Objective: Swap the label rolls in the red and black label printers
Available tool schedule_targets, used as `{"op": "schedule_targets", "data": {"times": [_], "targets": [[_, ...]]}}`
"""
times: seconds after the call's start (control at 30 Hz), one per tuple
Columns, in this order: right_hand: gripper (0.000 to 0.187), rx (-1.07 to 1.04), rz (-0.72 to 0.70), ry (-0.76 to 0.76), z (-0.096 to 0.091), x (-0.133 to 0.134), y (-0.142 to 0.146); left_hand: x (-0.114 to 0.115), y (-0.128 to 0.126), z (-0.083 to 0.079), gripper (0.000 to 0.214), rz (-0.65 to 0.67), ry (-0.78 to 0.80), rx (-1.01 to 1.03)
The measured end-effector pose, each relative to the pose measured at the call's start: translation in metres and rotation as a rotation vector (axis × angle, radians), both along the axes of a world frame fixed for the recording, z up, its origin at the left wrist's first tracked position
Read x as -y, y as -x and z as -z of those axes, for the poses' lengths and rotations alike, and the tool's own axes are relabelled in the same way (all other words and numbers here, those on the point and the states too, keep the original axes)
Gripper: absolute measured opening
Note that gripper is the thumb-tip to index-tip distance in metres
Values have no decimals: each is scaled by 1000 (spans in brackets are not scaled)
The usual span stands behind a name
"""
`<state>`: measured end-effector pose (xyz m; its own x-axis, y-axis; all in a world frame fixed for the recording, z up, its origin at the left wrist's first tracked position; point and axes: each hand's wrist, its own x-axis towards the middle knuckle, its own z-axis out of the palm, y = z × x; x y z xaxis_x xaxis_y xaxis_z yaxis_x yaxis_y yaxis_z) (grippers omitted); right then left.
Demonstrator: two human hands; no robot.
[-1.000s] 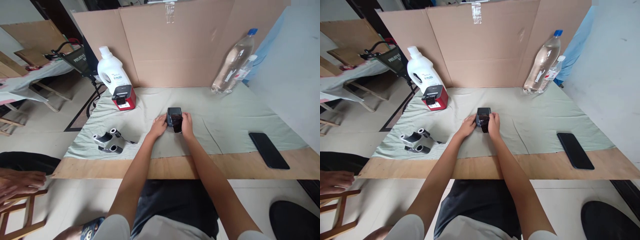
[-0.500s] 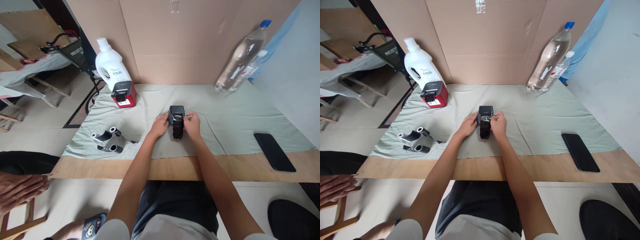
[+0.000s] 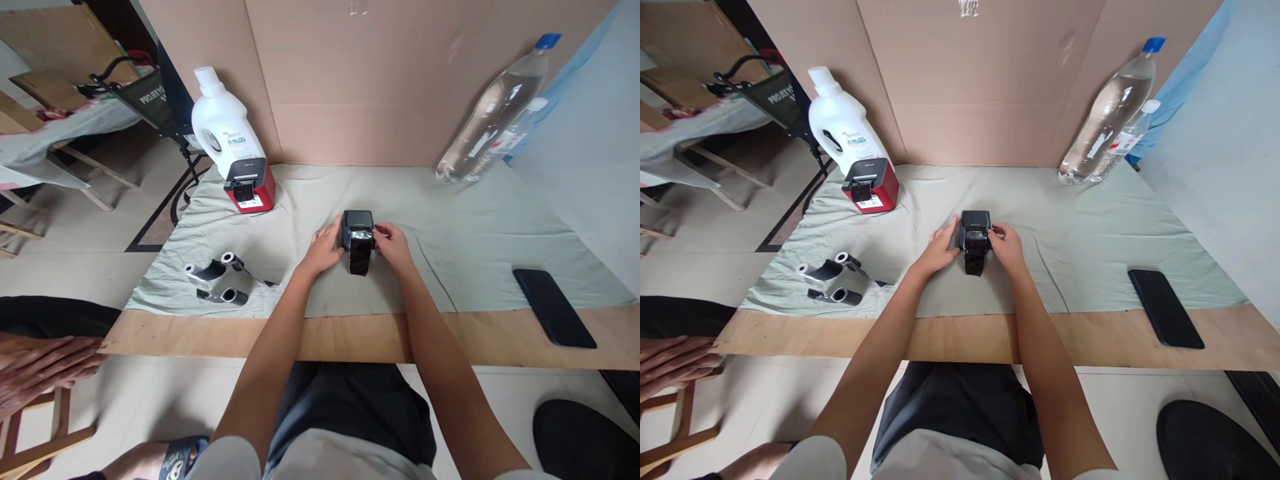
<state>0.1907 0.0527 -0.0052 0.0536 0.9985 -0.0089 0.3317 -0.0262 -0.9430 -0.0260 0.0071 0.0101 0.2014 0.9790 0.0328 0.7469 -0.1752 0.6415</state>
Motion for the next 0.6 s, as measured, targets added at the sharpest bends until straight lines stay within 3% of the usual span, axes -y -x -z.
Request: {"op": "schedule_targets", "data": {"times": [0.2,0.6], "targets": [[44,-24,-56,22,-4,1,-2,1,3,4,97,-4,43,51],[36,-74,-62,93,-13,3,-3,1,-4,11,80,-52,-64,-144]]}}
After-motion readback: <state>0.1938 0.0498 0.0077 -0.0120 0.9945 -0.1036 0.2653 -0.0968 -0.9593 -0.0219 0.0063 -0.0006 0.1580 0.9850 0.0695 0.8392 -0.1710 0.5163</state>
